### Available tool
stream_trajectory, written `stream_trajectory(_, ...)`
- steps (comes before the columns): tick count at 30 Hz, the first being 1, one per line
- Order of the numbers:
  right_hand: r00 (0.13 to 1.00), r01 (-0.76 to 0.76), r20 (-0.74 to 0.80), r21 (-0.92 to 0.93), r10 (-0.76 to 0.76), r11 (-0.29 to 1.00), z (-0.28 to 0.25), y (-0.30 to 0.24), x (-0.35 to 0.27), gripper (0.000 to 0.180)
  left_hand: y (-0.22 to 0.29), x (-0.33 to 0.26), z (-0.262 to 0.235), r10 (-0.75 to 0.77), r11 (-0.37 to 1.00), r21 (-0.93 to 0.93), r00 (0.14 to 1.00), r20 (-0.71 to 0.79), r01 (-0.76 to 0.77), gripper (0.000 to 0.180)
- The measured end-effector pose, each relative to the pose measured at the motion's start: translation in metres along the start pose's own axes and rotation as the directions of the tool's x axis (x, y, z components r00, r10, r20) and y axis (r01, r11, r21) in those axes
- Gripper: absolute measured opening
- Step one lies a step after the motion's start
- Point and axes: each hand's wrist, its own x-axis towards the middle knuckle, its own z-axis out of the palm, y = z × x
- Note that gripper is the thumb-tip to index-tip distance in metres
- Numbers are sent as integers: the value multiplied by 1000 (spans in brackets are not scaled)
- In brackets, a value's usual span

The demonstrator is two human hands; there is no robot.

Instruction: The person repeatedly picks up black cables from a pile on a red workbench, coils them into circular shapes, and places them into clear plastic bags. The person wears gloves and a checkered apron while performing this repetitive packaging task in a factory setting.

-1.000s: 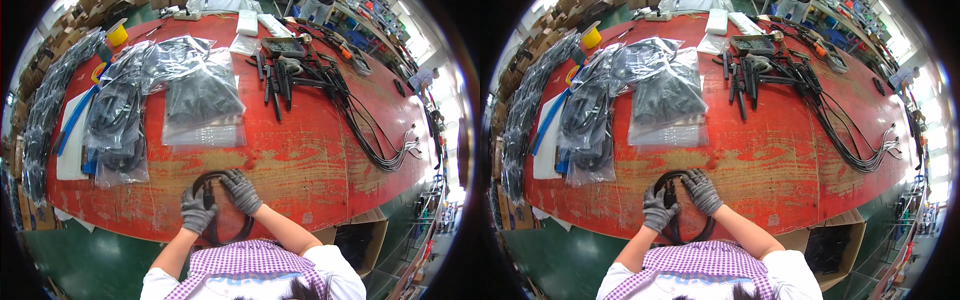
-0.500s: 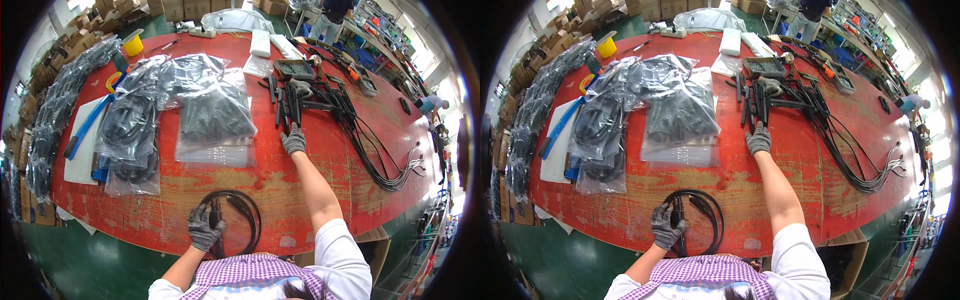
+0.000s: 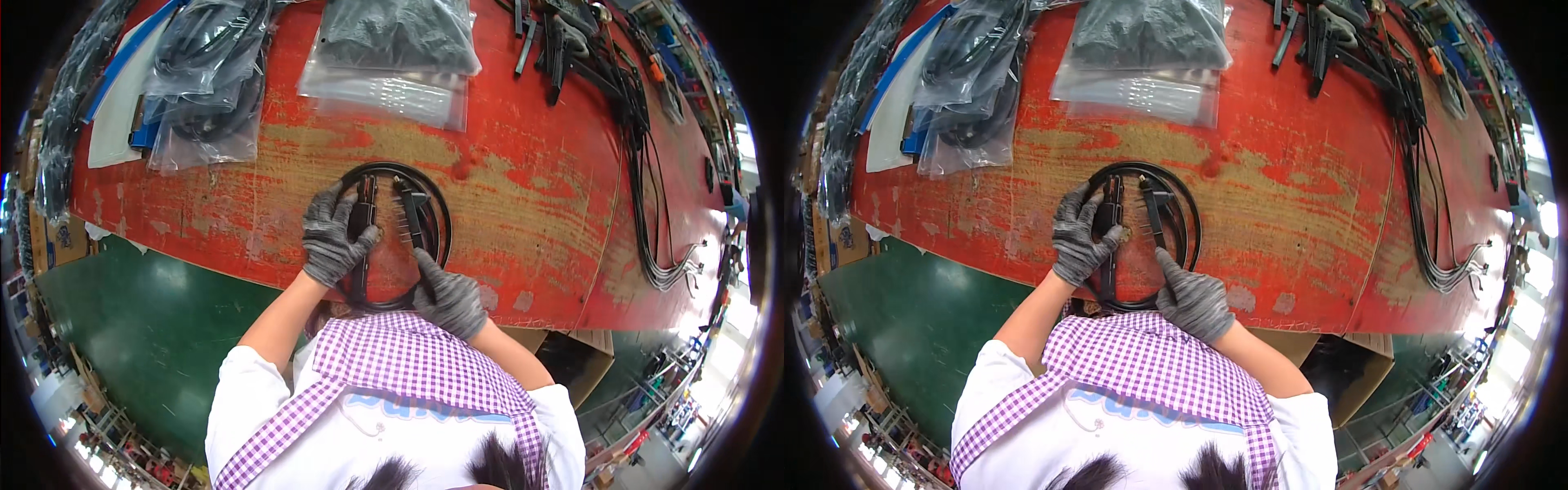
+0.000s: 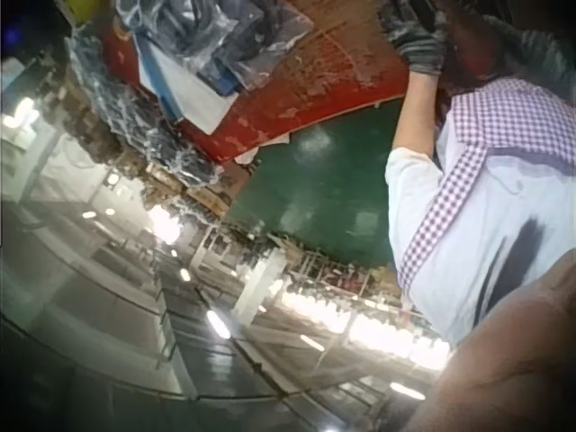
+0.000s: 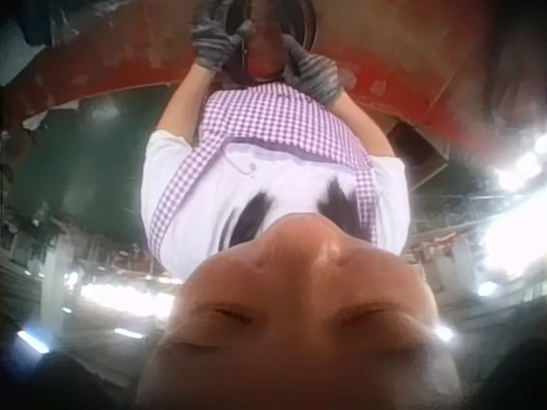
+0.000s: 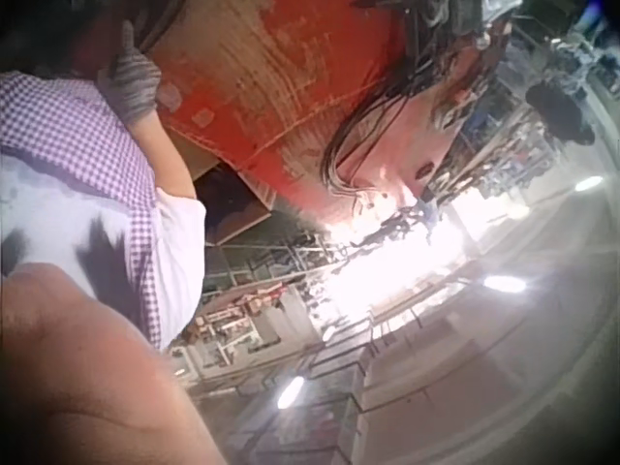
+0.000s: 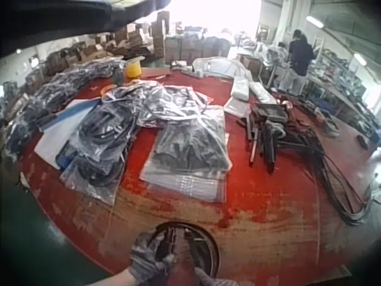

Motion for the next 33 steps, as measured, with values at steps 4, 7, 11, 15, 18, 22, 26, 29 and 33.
stream_trajectory(4, 993, -19, 115, -98, 31, 995, 26, -13, 11, 61, -1, 2, -3, 19, 1000, 0, 1000, -5, -19, 61)
stream_trajectory(7, 983, -106, 133, -171, 129, 980, 34, -26, 27, 65, -4, 3, -3, 25, 999, -36, 1000, 18, -24, 62)
stream_trajectory(11, 991, 30, 135, -89, -18, 996, 21, -29, 33, 55, -7, -2, 3, -43, 996, -75, 999, 20, 44, 60)
stream_trajectory(15, 927, 259, -255, -92, -275, 961, -21, 9, 84, 28, -4, -8, 1, -35, 995, -97, 997, -69, 28, 55)
stream_trajectory(18, 875, 182, -405, -230, -264, 956, -61, 35, 161, 20, 3, -2, 2, 35, 985, -167, 998, -58, -44, 56)
stream_trajectory(22, 897, 162, -362, -268, -255, 950, -57, 54, 250, 22, 8, 4, 1, 40, 992, -117, 999, -2, -40, 59)
stream_trajectory(26, 911, 131, -374, -132, -172, 983, -42, 56, 273, 25, 6, 5, -14, -90, 969, -225, 993, 74, 105, 56)
stream_trajectory(29, 945, 69, -320, -7, -68, 998, -47, 67, 286, 29, 6, 8, -22, -225, 925, -313, 974, 7, 216, 40)
stream_trajectory(33, 943, 3, -327, 188, 59, 982, -65, 83, 305, 36, 6, 40, -23, -197, 878, -435, 979, 48, 198, 29)
